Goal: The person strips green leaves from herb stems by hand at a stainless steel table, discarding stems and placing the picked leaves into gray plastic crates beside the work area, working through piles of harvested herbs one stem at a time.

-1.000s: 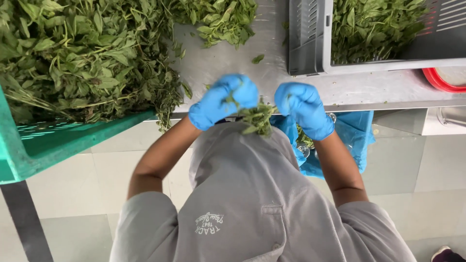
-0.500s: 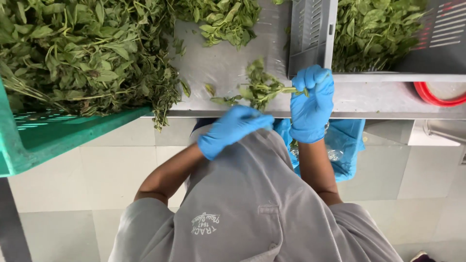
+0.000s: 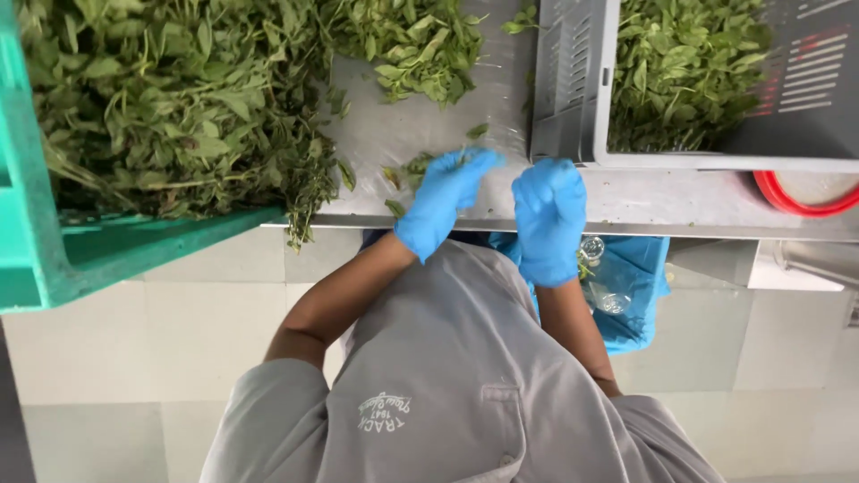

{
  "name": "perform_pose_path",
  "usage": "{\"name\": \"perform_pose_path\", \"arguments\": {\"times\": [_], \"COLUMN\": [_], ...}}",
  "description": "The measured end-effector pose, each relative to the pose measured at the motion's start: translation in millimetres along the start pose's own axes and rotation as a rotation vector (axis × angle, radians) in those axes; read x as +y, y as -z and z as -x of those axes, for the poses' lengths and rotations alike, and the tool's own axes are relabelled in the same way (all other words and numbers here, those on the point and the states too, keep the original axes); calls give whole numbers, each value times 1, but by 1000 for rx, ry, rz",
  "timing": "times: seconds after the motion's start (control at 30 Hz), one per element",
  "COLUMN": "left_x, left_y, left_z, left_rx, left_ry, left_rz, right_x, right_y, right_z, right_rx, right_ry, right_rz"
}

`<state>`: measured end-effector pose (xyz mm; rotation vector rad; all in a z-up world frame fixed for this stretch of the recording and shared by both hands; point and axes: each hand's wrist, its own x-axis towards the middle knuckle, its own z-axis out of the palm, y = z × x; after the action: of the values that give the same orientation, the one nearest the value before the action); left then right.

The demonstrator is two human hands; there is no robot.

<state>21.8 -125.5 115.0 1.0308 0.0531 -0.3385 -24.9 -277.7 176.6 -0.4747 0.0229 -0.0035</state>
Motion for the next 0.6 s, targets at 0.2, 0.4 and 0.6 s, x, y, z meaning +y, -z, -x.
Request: {"name": "perform_pose_path", "arguments": {"times": [0.2, 0.4, 0.6], "left_x": [13, 59, 57], "left_y": [44, -57, -95], "left_z": [-52, -113, -140], "left_rx": [304, -251, -380], "left_ry": [108, -596, -271], "left_rz": [-3, -212, -662], "right_x": [13, 18, 32], "right_y": [103, 56, 18], "right_z": [19, 14, -20], "right_rx": [348, 73, -227], "right_ry": [-63, -4, 150], "right_rz": [998, 1489, 1677]}}
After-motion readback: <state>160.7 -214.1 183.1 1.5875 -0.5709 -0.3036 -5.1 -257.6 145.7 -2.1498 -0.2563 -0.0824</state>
